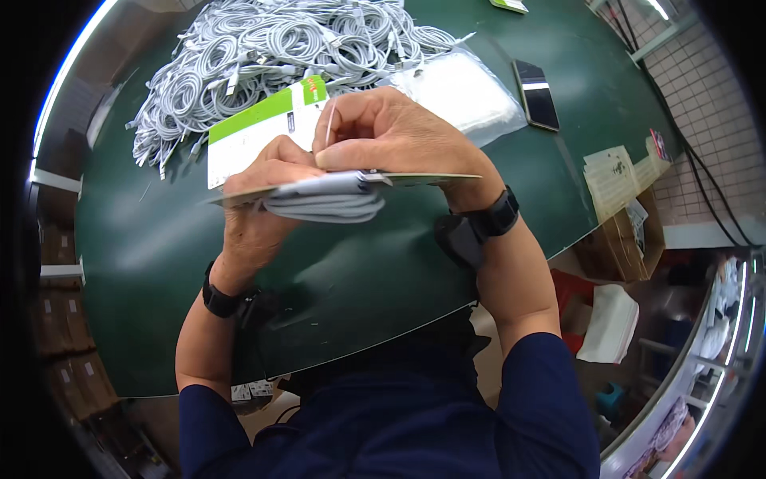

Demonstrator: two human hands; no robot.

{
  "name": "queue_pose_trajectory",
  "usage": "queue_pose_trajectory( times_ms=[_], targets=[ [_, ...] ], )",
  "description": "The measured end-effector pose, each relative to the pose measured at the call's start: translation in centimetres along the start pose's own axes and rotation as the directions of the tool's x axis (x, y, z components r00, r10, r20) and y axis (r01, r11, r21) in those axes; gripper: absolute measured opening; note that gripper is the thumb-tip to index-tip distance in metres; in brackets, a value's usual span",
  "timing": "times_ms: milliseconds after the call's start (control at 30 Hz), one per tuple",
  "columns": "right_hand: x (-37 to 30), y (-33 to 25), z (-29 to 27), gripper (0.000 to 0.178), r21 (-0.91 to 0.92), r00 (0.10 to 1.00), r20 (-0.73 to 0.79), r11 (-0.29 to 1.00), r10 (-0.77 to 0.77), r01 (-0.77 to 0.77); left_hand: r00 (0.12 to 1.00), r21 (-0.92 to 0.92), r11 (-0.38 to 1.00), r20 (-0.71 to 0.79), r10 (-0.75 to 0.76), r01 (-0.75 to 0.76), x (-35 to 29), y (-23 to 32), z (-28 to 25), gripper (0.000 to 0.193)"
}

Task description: Packaging USB cables into cardboard sleeves and securing them with plastic ties.

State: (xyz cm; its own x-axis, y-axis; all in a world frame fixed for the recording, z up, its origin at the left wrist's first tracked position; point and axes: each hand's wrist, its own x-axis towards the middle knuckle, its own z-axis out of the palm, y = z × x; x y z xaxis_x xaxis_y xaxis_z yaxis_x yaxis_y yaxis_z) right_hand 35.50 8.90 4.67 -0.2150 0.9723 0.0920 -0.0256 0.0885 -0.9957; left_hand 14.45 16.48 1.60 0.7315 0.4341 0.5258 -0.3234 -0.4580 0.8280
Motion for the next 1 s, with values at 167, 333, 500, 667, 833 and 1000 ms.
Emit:
queue_pose_trajectory(
  times_ms=[167, 333, 500, 667, 833, 1000],
  targets=[
    [0.5, 1.3, -0.8, 0.016, -0.048, 0.998, -0.010, 0.997, -0.062, 0.062, 0.975, -0.220, 0.960, -0.098, -0.201, 0.176, -1.1, -0.4, 0.5, 0.034],
    [0.1, -0.2, 1.0, 0.027, 0.185, 0.998, -0.061, 0.983, 0.018, -0.007, 0.880, -0.553, 0.758, -0.088, -0.466, 0.346, -1.4, 0.0, 1.4, 0.040],
    [0.6, 2.2, 0.1, 0.031, 0.132, 0.999, -0.029, 0.990, -0.041, 0.044, 0.880, -0.666, 0.674, -0.054, -0.471, 0.320, -1.5, 0.1, 1.4, 0.039],
    [0.9, 3.6, -0.9, 0.025, 0.280, 0.987, -0.025, 0.949, 0.160, -0.146, 0.874, -0.680, 0.665, -0.073, -0.481, 0.310, -1.2, 0.1, 1.6, 0.039],
    [-3.2, 4.1, 1.8, 0.034, 0.575, 0.821, -0.535, 0.797, 0.198, 0.183, 0.830, -0.707, 0.620, -0.085, -0.552, 0.340, -0.5, 0.9, 1.5, 0.037],
    [-2.4, 5.7, -1.5, 0.040, 0.561, 0.965, -0.259, 0.818, 0.033, 0.123, 0.804, -0.700, 0.621, -0.112, -0.583, 0.353, -0.1, 1.5, 1.2, 0.037]
  ],
)
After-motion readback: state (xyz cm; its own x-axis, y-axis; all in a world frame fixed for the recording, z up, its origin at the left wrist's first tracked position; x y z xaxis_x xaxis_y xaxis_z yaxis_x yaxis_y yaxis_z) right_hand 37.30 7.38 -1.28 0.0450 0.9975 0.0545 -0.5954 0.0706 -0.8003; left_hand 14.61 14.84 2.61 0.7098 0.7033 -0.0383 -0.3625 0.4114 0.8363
